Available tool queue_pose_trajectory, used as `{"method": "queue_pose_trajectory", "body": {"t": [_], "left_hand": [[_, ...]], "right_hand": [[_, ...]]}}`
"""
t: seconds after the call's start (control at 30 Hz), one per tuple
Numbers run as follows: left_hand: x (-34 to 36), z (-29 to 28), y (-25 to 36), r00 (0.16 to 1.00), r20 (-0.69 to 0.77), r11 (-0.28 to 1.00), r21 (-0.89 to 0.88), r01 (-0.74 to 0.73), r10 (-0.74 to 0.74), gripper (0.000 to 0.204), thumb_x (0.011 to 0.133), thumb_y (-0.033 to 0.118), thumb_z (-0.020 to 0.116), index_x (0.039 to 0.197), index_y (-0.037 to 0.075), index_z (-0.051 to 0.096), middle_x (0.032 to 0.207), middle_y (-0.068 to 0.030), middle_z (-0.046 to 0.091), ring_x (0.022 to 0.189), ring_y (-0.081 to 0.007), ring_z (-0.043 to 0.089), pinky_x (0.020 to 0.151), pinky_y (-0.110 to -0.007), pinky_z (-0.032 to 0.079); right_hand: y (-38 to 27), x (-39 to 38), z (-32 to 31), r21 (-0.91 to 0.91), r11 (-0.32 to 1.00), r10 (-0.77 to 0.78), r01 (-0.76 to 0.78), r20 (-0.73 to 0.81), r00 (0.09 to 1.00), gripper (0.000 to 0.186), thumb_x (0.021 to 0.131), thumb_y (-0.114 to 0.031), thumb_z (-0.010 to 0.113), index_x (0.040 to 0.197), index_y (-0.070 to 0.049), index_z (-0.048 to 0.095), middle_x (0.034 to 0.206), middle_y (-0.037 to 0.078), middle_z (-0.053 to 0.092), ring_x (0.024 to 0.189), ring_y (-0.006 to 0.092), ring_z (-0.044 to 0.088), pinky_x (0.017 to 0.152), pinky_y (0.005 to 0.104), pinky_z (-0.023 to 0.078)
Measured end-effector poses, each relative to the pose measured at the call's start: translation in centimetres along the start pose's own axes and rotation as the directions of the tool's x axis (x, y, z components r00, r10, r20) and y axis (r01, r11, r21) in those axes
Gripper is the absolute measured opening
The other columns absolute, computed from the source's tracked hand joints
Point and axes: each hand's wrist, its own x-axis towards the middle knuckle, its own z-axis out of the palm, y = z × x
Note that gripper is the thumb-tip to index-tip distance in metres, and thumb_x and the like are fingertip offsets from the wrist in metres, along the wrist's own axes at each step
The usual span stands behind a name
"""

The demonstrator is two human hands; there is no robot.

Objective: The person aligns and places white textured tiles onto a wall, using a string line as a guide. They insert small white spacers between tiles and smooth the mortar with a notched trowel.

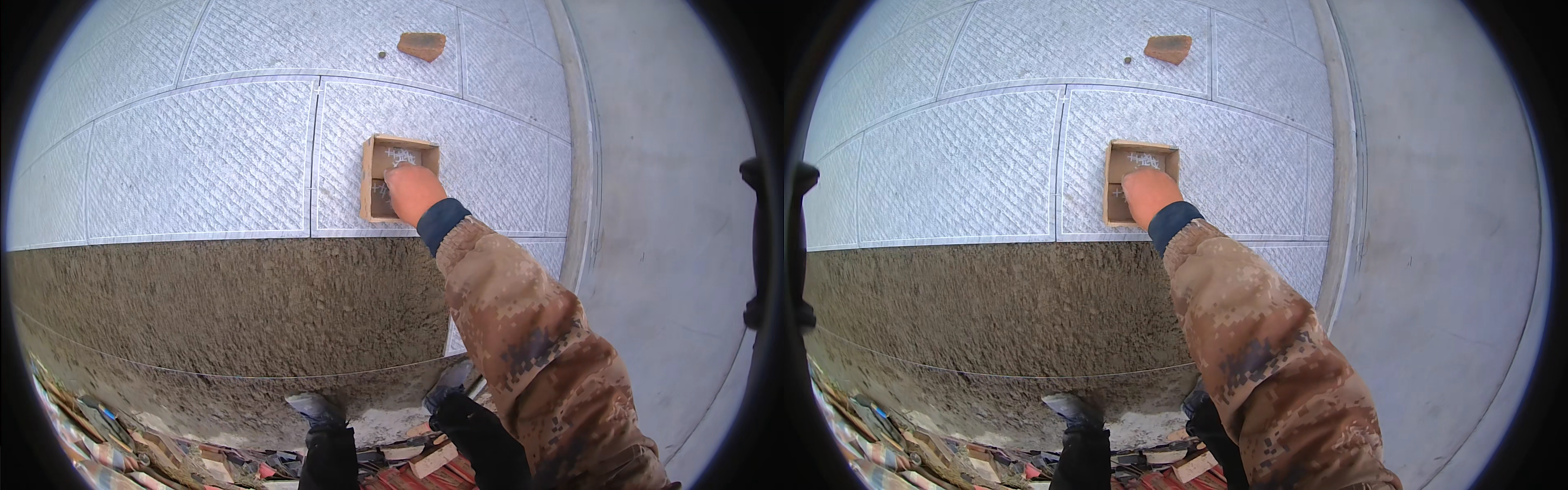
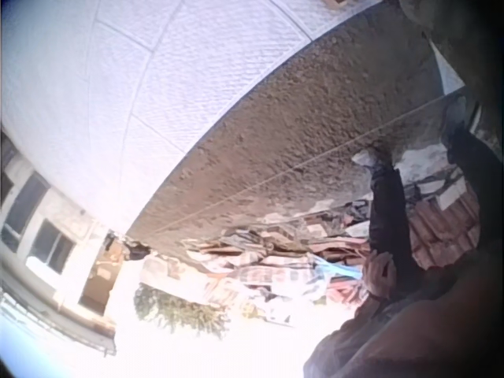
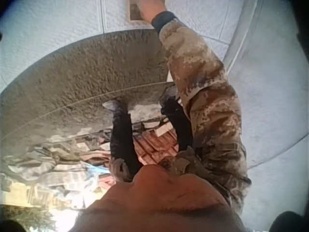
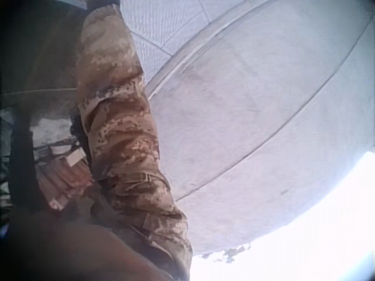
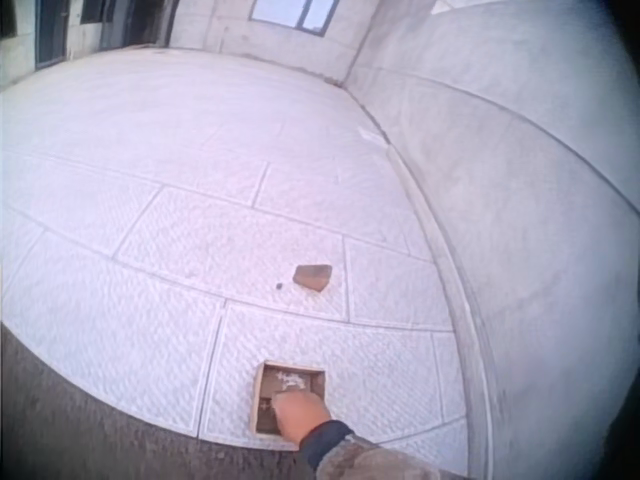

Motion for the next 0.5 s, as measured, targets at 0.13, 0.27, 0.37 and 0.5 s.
{"method": "queue_pose_trajectory", "body": {"t": [0.13, 0.27, 0.37, 0.5], "left_hand": [[2.6, 1.0, 0.2, 1.000, -0.011, 1.000, 0.005, -0.016, 0.016, 0.013, 0.081, 0.016, 0.065, 0.087, 0.005, 0.067, 0.090, -0.0107, 0.067, 0.091, -0.0338, 0.063, 0.094, -0.049, 0.046], [4.7, 1.7, 0.2, 0.999, -0.018, 1.000, 0.004, -0.026, 0.027, 0.013, 0.081, 0.016, 0.065, 0.088, 0.005, 0.068, 0.091, -0.0106, 0.068, 0.092, -0.0336, 0.063, 0.094, -0.049, 0.046], [5.6, 2.2, 0.4, 1.000, -0.021, 1.000, 0.007, -0.022, 0.022, 0.013, 0.081, 0.015, 0.066, 0.088, 0.005, 0.068, 0.091, -0.0106, 0.068, 0.092, -0.0334, 0.063, 0.094, -0.049, 0.046], [6.0, 2.3, 0.5, 1.000, -0.025, 1.000, 0.009, -0.017, 0.017, 0.013, 0.080, 0.015, 0.066, 0.088, 0.005, 0.068, 0.091, -0.0106, 0.068, 0.092, -0.0333, 0.063, 0.094, -0.048, 0.046]], "right_hand": [[0.3, -0.1, 0.5, 0.055, 0.997, 0.061, -0.060, -0.021, 0.998, 0.012, 0.079, -0.003, 0.058, 0.084, 0.001, 0.067, 0.088, 0.023, 0.065, 0.082, 0.0401, 0.065, 0.075, 0.0472, 0.053], [0.6, 0.0, 0.9, 0.101, 0.992, 0.088, -0.082, -0.057, 0.995, 0.012, 0.079, -0.003, 0.056, 0.083, 0.001, 0.067, 0.087, 0.023, 0.065, 0.083, 0.0399, 0.064, 0.075, 0.0475, 0.052], [0.6, 0.0, 1.0, 0.080, 0.993, 0.093, -0.089, -0.044, 0.995, 0.012, 0.079, -0.002, 0.055, 0.082, 0.000, 0.067, 0.086, 0.023, 0.065, 0.083, 0.0402, 0.064, 0.075, 0.0474, 0.052], [0.5, -0.1, 0.9, 0.082, 0.994, 0.078, -0.073, -0.069, 0.995, 0.011, 0.079, -0.002, 0.055, 0.082, 0.000, 0.066, 0.086, 0.024, 0.065, 0.082, 0.0413, 0.064, 0.075, 0.0477, 0.052]]}}
